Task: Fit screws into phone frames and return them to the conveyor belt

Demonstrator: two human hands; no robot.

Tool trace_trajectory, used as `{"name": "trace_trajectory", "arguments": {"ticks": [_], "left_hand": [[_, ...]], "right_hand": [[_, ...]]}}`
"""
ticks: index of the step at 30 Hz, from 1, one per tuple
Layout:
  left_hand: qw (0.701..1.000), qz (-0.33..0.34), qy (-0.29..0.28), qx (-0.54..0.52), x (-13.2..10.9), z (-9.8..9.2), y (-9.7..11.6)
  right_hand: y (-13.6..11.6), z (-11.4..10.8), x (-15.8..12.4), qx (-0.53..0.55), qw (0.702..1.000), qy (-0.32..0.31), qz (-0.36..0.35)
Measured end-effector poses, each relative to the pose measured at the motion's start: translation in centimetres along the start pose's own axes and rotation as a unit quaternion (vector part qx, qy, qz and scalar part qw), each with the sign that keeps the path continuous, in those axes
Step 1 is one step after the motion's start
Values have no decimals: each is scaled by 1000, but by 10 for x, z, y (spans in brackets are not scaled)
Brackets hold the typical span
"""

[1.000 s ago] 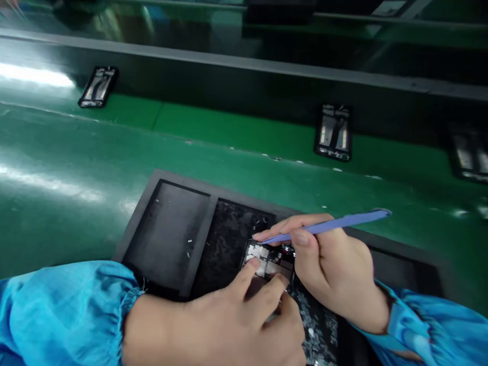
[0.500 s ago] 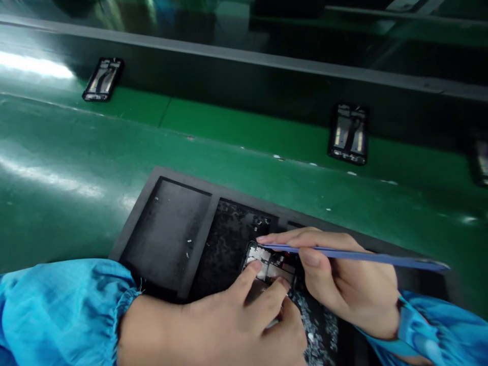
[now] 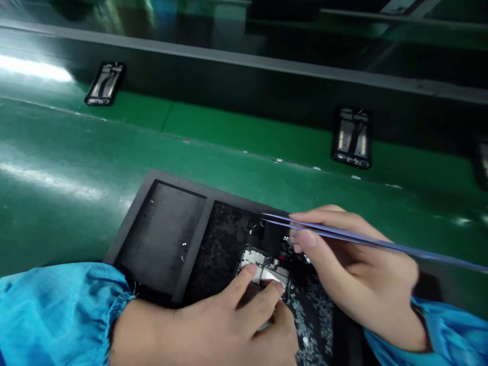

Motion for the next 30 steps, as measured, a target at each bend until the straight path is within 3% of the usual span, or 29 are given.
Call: {"name": "trace_trajectory", "arguments": {"ticks": [5, 12, 19, 30], "left_hand": [[998, 27, -24, -48, -1, 1, -2], [999, 12, -32, -42, -1, 10, 1], [999, 15, -3, -37, -6, 6, 0], [999, 10, -12, -33, -7, 6, 2]], "right_hand": [[3, 11, 6, -30, 997, -66, -20], [5, 15, 6, -30, 995, -86, -40], [2, 22, 5, -5, 990, -125, -72], [0, 25, 5, -25, 985, -139, -96]]}}
Point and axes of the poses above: each hand's wrist, its own x-axis towards the middle knuckle, its own z-axis out of the palm, y = z × x, the point moved 4 cm from there along x, towards the middle knuckle, and after that the axes turned 6 degrees about x, right-handed, at the moved point
